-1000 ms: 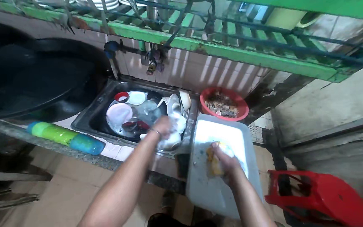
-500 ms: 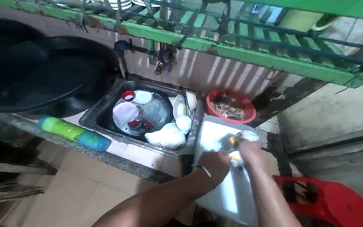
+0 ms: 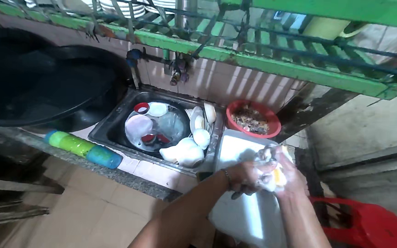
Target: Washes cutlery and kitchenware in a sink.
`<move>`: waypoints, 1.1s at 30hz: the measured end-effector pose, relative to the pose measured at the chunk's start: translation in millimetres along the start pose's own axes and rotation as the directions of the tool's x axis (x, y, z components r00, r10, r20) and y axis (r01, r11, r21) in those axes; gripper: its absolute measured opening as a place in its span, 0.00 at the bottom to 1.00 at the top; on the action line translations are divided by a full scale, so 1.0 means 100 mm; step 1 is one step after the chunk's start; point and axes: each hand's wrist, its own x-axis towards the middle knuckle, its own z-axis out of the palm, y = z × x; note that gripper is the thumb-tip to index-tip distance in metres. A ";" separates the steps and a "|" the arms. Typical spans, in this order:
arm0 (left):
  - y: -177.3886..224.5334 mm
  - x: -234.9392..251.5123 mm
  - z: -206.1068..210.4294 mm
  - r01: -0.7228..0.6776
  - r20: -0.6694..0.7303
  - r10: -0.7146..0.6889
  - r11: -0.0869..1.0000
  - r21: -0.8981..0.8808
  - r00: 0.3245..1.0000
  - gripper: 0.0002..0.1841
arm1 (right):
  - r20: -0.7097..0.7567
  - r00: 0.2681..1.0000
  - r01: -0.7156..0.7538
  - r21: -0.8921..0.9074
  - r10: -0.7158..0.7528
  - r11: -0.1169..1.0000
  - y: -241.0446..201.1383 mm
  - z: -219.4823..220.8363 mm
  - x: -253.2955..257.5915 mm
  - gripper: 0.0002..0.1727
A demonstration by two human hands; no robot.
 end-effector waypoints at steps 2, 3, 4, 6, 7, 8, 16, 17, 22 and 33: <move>0.00 -0.04 -0.05 0.000 -0.084 0.015 0.985 0.174 0.996 0.24 | -0.157 0.988 -0.027 -0.179 -0.002 0.983 -0.10 0.11 -0.06 0.11; -0.05 -0.07 -0.05 -0.031 -0.128 0.074 0.950 0.310 0.989 0.22 | -0.239 0.970 -0.020 -0.252 -0.042 0.967 -0.15 0.12 -0.06 0.11; -0.11 -0.07 -0.05 -0.073 -0.163 0.162 0.891 0.448 0.973 0.20 | -0.295 0.951 0.004 -0.295 -0.095 0.955 -0.18 0.07 -0.03 0.11; -0.23 -0.04 0.00 -0.120 -0.210 0.301 0.790 0.602 0.930 0.19 | -0.396 0.906 0.043 -0.265 -0.149 0.963 -0.16 -0.01 0.07 0.15; -0.28 0.00 0.05 -0.115 -0.252 0.334 0.779 0.617 0.908 0.19 | -0.450 0.881 0.033 -0.245 -0.144 0.969 -0.10 0.04 0.08 0.17; -0.28 0.02 0.11 -0.081 -0.306 0.340 0.776 0.626 0.889 0.18 | -0.494 0.859 -0.001 -0.264 -0.134 0.964 -0.04 0.14 0.06 0.19; -0.25 0.02 0.12 0.026 -0.266 0.193 0.763 0.645 0.944 0.15 | -0.543 0.826 -0.158 -0.480 -0.150 0.863 0.01 0.30 -0.07 0.21; -0.24 0.02 0.13 0.075 -0.297 0.166 0.751 0.656 0.941 0.15 | -0.528 0.841 -0.214 -0.529 -0.121 0.821 0.05 0.31 -0.11 0.22; -0.33 -0.08 -0.04 0.255 -0.513 0.166 0.716 0.650 0.842 0.17 | -0.307 0.939 -0.331 -0.686 0.155 0.648 0.06 0.25 -0.31 0.15; -0.11 -0.04 -1.42 -0.364 -0.866 0.021 0.912 -0.188 0.500 0.17 | -0.083 0.885 -0.409 -0.605 0.458 0.683 0.41 0.39 -0.67 0.20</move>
